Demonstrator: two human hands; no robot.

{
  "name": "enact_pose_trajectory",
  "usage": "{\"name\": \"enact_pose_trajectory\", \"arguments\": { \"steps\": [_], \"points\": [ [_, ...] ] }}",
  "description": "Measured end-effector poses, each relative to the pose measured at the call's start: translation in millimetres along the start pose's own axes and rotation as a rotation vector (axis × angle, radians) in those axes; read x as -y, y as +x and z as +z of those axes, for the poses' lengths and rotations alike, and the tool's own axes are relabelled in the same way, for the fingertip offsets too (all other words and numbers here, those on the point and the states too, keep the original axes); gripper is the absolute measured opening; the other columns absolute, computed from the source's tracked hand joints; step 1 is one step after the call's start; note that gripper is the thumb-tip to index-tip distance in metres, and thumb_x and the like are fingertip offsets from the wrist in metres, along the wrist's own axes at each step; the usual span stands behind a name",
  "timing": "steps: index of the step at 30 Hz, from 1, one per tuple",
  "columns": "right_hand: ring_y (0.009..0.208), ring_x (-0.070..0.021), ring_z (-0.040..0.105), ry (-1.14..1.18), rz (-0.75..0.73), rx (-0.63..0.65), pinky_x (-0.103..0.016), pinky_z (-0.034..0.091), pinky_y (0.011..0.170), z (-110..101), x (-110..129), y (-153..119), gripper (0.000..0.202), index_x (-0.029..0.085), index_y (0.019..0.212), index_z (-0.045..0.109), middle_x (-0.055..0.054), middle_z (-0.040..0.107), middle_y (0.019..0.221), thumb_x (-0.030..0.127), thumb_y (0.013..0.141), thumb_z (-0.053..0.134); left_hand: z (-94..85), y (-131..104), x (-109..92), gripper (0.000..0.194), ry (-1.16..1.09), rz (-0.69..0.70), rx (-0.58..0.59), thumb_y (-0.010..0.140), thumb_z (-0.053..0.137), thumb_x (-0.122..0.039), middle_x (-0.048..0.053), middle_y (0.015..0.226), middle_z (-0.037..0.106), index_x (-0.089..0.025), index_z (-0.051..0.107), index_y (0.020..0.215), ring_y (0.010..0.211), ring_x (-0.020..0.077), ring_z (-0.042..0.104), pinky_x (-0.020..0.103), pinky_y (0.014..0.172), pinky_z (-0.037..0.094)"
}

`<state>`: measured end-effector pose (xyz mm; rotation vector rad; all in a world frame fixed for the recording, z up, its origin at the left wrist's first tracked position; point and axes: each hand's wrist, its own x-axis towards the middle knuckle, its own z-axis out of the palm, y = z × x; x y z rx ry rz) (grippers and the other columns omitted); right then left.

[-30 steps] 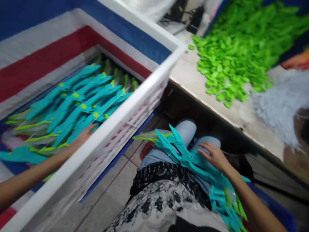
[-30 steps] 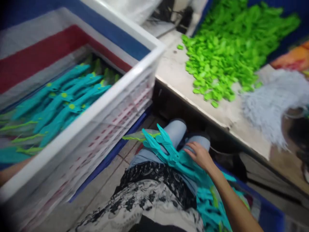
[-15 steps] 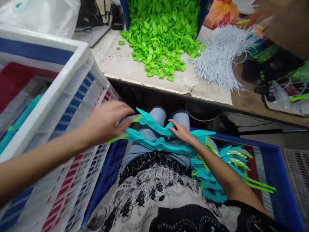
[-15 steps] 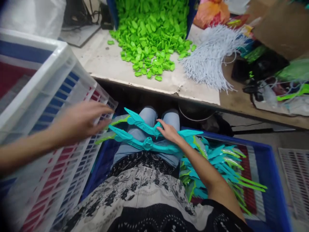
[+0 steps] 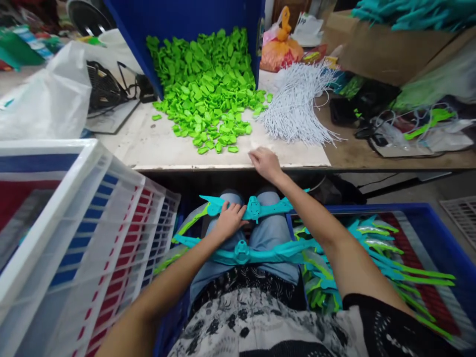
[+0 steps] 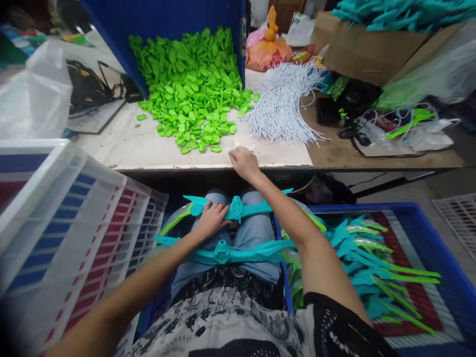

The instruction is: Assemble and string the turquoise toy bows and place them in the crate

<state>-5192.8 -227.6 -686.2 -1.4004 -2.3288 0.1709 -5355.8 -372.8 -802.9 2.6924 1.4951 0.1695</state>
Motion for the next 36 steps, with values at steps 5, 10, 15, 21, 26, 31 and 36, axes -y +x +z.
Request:
{"name": "enact_pose_trajectory", "arguments": {
  "steps": [5,10,15,21,26,31,36],
  "points": [
    [0.112,-0.0255,0.041,0.006,0.139,-0.095,-0.039,0.035,0.097,14,-3,109,0.033,0.009,0.117,0.057,-0.015,0.05,0.119,0.022,0.089,0.047,9.4,7,4,0.052,-0.063,-0.064,-0.067,0.086,0.048,-0.05,0.013,0.108,0.06,-0.017,0.049,0.127,0.104,0.0292,0.051,0.048,0.098,0.03],
    [0.109,-0.024,0.043,-0.019,0.153,-0.116,-0.038,0.036,0.095,22,-1,115,0.024,0.01,0.104,0.061,-0.014,0.055,0.112,0.022,0.089,0.047,11.5,7,13,0.052,-0.132,-0.039,-0.089,0.087,0.046,-0.051,0.013,0.107,0.061,-0.018,0.051,0.125,0.104,0.029,0.05,0.047,0.097,0.03],
    [0.085,-0.0176,0.056,0.074,0.266,0.002,-0.031,0.043,0.082,-4,-22,77,0.02,0.013,0.094,0.065,-0.006,0.064,0.087,0.026,0.083,0.053,8.3,7,13,0.051,-0.175,-0.032,-0.096,0.087,0.043,-0.053,0.013,0.106,0.061,-0.017,0.054,0.122,0.103,0.0296,0.051,0.047,0.097,0.029],
    [0.058,-0.0102,0.054,0.299,0.426,0.052,-0.026,0.046,0.069,-12,-43,64,0.025,0.008,0.091,0.066,-0.002,0.059,0.062,0.026,0.082,0.053,7.9,10,8,0.052,-0.169,-0.038,-0.094,0.088,0.041,-0.053,0.014,0.106,0.061,-0.016,0.055,0.122,0.103,0.0301,0.05,0.047,0.099,0.027],
    [0.062,-0.0111,0.057,0.312,0.309,0.101,-0.027,0.047,0.072,-10,-28,52,0.036,0.012,0.112,0.061,-0.002,0.065,0.07,0.023,0.077,0.06,6.6,10,8,0.052,-0.164,-0.044,-0.083,0.088,0.041,-0.053,0.014,0.105,0.062,-0.016,0.055,0.122,0.102,0.0302,0.051,0.047,0.098,0.028],
    [0.083,-0.0169,0.06,0.086,0.148,0.154,-0.03,0.043,0.084,-15,-9,39,0.032,0.017,0.111,0.066,-0.005,0.069,0.089,0.021,0.082,0.053,4.2,12,9,0.058,-0.144,-0.065,-0.055,0.083,0.051,-0.052,0.015,0.109,0.061,-0.016,0.048,0.129,0.103,0.0311,0.051,0.047,0.098,0.027],
    [0.097,-0.025,0.055,-0.093,-0.017,0.113,-0.037,0.041,0.087,-15,-16,29,0.037,0.015,0.119,0.062,-0.012,0.064,0.103,0.027,0.084,0.054,1.2,14,8,0.065,-0.118,-0.047,-0.045,0.083,0.053,-0.045,0.014,0.107,0.062,-0.013,0.038,0.138,0.103,0.0307,0.051,0.049,0.101,0.026]
  ]
}}
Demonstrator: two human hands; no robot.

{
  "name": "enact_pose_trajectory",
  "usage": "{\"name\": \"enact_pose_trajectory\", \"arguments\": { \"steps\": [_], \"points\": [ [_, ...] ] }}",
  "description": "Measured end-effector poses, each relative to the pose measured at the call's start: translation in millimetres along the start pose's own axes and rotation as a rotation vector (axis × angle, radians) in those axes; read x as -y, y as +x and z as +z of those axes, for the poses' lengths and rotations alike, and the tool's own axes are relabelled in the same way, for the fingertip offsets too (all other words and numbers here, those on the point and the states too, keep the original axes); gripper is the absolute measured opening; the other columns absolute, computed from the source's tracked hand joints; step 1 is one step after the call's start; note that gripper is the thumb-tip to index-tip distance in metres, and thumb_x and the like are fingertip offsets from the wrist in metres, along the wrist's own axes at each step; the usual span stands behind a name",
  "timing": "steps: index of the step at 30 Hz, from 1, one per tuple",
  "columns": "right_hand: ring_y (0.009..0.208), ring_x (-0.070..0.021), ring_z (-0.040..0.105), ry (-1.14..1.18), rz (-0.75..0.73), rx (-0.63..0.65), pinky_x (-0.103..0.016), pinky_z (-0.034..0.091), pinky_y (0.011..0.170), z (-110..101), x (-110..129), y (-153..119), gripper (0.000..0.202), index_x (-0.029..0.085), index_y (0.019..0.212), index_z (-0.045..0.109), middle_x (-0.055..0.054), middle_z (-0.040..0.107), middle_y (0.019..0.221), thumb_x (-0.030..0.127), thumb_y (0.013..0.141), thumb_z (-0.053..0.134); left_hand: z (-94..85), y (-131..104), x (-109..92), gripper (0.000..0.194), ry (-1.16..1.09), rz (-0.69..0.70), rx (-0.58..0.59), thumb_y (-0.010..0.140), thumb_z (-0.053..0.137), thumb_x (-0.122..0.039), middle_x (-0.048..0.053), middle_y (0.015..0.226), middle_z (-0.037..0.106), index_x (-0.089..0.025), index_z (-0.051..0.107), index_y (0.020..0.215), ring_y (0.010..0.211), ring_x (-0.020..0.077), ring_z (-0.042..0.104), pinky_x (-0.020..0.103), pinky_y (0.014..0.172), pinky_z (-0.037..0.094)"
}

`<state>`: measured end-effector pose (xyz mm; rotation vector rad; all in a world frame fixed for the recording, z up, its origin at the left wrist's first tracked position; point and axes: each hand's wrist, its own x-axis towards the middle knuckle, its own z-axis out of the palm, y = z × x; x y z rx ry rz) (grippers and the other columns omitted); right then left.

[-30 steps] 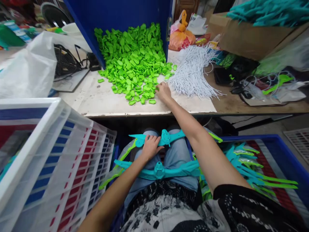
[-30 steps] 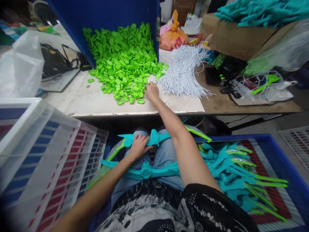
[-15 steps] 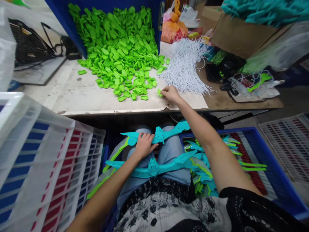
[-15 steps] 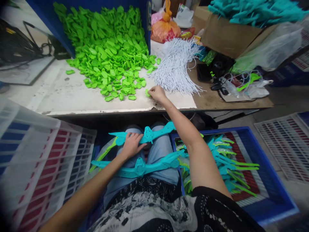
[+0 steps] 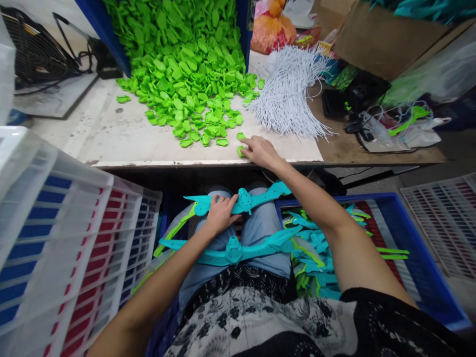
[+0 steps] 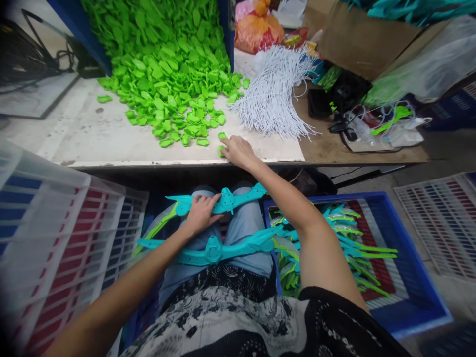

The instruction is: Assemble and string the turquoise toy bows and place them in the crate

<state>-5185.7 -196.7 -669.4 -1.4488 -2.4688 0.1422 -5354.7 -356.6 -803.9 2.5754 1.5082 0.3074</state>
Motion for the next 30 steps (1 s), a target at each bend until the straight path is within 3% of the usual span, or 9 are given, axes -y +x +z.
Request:
{"name": "enact_pose_trajectory", "arguments": {
  "steps": [3,5,9,14,16,19,24,27,30],
  "points": [
    [0.101,-0.0259,0.049,-0.01,-0.279,-0.034,-0.04,0.039,0.09,6,-12,-3,0.036,0.016,0.117,0.062,-0.013,0.059,0.114,0.025,0.082,0.057,-0.7,1,-8,0.058,0.072,0.054,-0.037,0.084,0.052,-0.033,0.013,0.113,0.06,-0.015,0.039,0.138,0.108,0.0297,0.049,0.052,0.108,0.018],
    [0.099,-0.0261,0.048,-0.013,-0.365,-0.007,-0.041,0.038,0.089,12,-17,-4,0.027,0.016,0.107,0.066,-0.012,0.061,0.111,0.023,0.083,0.055,-1.1,4,-14,0.057,0.111,0.076,-0.029,0.083,0.052,-0.026,0.013,0.11,0.06,-0.014,0.04,0.137,0.107,0.029,0.05,0.053,0.109,0.016],
    [0.102,-0.0277,0.046,-0.025,-0.358,-0.051,-0.044,0.037,0.086,23,-19,-3,0.023,0.016,0.102,0.067,-0.012,0.061,0.113,0.023,0.086,0.052,-11.9,16,-11,0.055,0.036,0.134,0.077,0.084,0.05,-0.028,0.015,0.101,0.062,-0.01,0.042,0.136,0.099,0.0285,0.055,0.047,0.098,0.035],
    [0.098,-0.0261,0.049,0.044,-0.338,-0.106,-0.043,0.038,0.087,24,-14,-10,0.021,0.015,0.099,0.066,-0.012,0.063,0.107,0.023,0.086,0.052,-47.4,42,14,0.046,-0.417,0.149,0.287,0.088,0.043,-0.044,0.009,0.099,0.066,-0.016,0.057,0.121,0.088,0.0209,0.06,0.029,0.08,0.044],
    [0.099,-0.0252,0.051,0.112,-0.336,-0.18,-0.043,0.038,0.089,22,-9,-29,0.023,0.015,0.102,0.065,-0.012,0.063,0.108,0.026,0.087,0.052,-55.9,53,23,0.048,-0.615,0.094,0.418,0.087,0.042,-0.051,0.005,0.089,0.068,-0.014,0.063,0.109,0.08,0.0185,0.061,0.026,0.074,0.044],
    [0.104,-0.0238,0.051,0.19,-0.336,-0.285,-0.043,0.04,0.091,26,-1,-80,0.025,0.016,0.107,0.062,-0.011,0.062,0.112,0.031,0.088,0.052,-53.1,68,35,0.055,-0.843,-0.019,0.556,0.08,0.047,-0.06,0.004,0.078,0.067,-0.011,0.065,0.098,0.073,0.018,0.06,0.026,0.069,0.044],
    [0.102,-0.0235,0.052,0.113,-0.398,-0.25,-0.04,0.045,0.085,65,6,-162,0.023,0.016,0.105,0.063,-0.012,0.064,0.11,0.027,0.089,0.052,-31.3,84,43,0.06,-1.02,-0.113,0.584,0.071,0.056,-0.064,0.007,0.08,0.067,-0.01,0.067,0.093,0.073,0.018,0.059,0.028,0.069,0.045],
    [0.104,-0.0236,0.051,0.069,-0.412,-0.23,-0.039,0.046,0.086,86,4,-176,0.023,0.015,0.105,0.064,-0.013,0.064,0.111,0.024,0.089,0.051,-25.3,89,42,0.06,-1.008,-0.118,0.556,0.067,0.059,-0.064,0.007,0.081,0.068,-0.009,0.07,0.091,0.075,0.0188,0.058,0.029,0.074,0.045],
    [0.104,-0.0238,0.051,0.055,-0.377,-0.203,-0.04,0.045,0.086,93,3,-172,0.024,0.016,0.107,0.065,-0.012,0.064,0.113,0.026,0.09,0.05,-25.9,90,42,0.059,-0.992,-0.077,0.495,0.066,0.062,-0.06,0.006,0.089,0.069,-0.011,0.071,0.097,0.081,0.0193,0.057,0.029,0.08,0.043]
  ]
}}
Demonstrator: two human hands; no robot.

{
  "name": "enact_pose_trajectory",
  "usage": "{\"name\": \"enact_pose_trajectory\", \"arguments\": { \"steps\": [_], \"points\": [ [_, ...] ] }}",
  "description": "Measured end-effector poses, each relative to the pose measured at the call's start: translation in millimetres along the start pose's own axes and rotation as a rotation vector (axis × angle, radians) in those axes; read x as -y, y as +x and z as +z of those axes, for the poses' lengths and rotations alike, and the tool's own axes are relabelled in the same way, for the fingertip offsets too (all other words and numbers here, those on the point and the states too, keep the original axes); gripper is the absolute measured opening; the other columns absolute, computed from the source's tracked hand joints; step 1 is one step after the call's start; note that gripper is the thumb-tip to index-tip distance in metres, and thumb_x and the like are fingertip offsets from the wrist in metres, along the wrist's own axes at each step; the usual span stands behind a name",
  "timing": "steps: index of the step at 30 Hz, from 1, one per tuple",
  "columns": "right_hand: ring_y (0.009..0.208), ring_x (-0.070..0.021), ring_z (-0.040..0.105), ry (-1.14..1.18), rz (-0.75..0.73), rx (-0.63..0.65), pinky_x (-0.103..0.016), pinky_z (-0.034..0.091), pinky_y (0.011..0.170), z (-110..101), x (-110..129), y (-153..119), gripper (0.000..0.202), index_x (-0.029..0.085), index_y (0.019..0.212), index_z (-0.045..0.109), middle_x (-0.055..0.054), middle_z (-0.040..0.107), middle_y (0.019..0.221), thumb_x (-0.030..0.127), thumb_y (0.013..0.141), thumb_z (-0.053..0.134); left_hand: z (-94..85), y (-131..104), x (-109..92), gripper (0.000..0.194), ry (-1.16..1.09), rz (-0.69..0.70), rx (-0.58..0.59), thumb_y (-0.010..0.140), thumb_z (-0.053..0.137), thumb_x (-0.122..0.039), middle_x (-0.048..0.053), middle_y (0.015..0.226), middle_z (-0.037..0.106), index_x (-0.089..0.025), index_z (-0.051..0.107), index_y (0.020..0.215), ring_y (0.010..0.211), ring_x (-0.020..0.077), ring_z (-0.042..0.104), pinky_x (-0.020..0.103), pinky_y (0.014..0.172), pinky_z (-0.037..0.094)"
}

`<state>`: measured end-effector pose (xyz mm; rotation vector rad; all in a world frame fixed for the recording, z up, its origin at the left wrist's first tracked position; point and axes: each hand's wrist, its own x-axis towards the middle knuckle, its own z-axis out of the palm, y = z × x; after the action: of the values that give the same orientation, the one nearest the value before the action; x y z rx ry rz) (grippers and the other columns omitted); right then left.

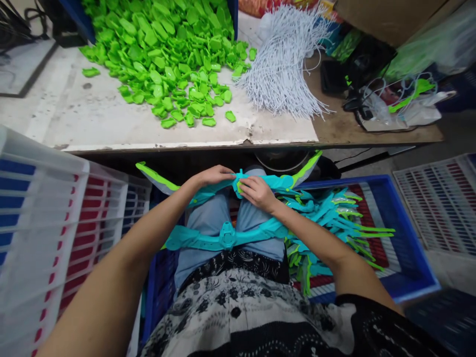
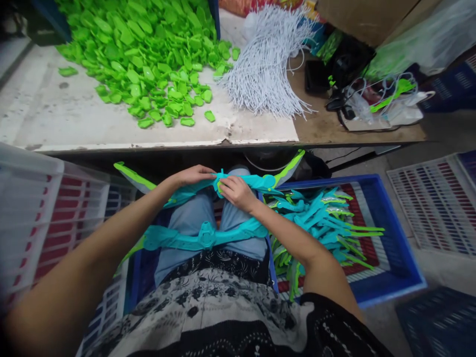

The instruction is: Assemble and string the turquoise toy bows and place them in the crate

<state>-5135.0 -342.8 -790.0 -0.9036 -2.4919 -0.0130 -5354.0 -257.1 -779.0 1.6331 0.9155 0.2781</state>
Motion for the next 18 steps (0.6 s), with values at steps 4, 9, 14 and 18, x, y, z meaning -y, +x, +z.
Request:
{"name": "enact_pose_trajectory", "arguments": {
  "steps": [4,9,14,18],
  "points": [
    [0.107,-0.0239,0.049,0.018,0.083,0.022,-0.043,0.042,0.09,0,2,3,0.025,0.02,0.109,0.065,-0.008,0.063,0.118,0.028,0.09,0.051,0.5,-2,-3,0.059,0.099,0.034,0.019,0.064,0.064,-0.06,0.003,0.084,0.067,-0.011,0.069,0.097,0.077,0.0172,0.055,0.026,0.072,0.04],
    [0.115,-0.0246,0.045,0.107,0.236,-0.004,-0.043,0.037,0.099,-1,4,2,0.029,0.019,0.112,0.062,-0.008,0.062,0.117,0.034,0.088,0.054,9.2,1,-12,0.056,0.292,-0.034,-0.087,0.057,0.066,-0.064,-0.001,0.061,0.054,-0.011,0.065,0.075,0.061,0.0129,0.045,0.024,0.056,0.031],
    [0.118,-0.029,0.046,0.124,0.51,0.083,-0.046,0.034,0.1,0,-3,13,0.069,0.017,0.13,0.05,-0.014,0.056,0.124,0.048,0.071,0.07,15.4,3,-15,0.051,0.29,-0.064,-0.074,0.06,0.065,-0.062,-0.002,0.058,0.054,-0.014,0.06,0.075,0.057,0.0134,0.049,0.024,0.053,0.031],
    [0.111,-0.0309,0.051,0.06,0.59,0.182,-0.048,0.034,0.096,0,0,21,0.065,0.02,0.124,0.056,-0.012,0.062,0.114,0.044,0.067,0.075,17.8,-1,-12,0.05,0.325,-0.004,-0.099,0.064,0.062,-0.064,-0.003,0.058,0.054,-0.015,0.059,0.077,0.055,0.0133,0.05,0.023,0.053,0.03]
  ]
}}
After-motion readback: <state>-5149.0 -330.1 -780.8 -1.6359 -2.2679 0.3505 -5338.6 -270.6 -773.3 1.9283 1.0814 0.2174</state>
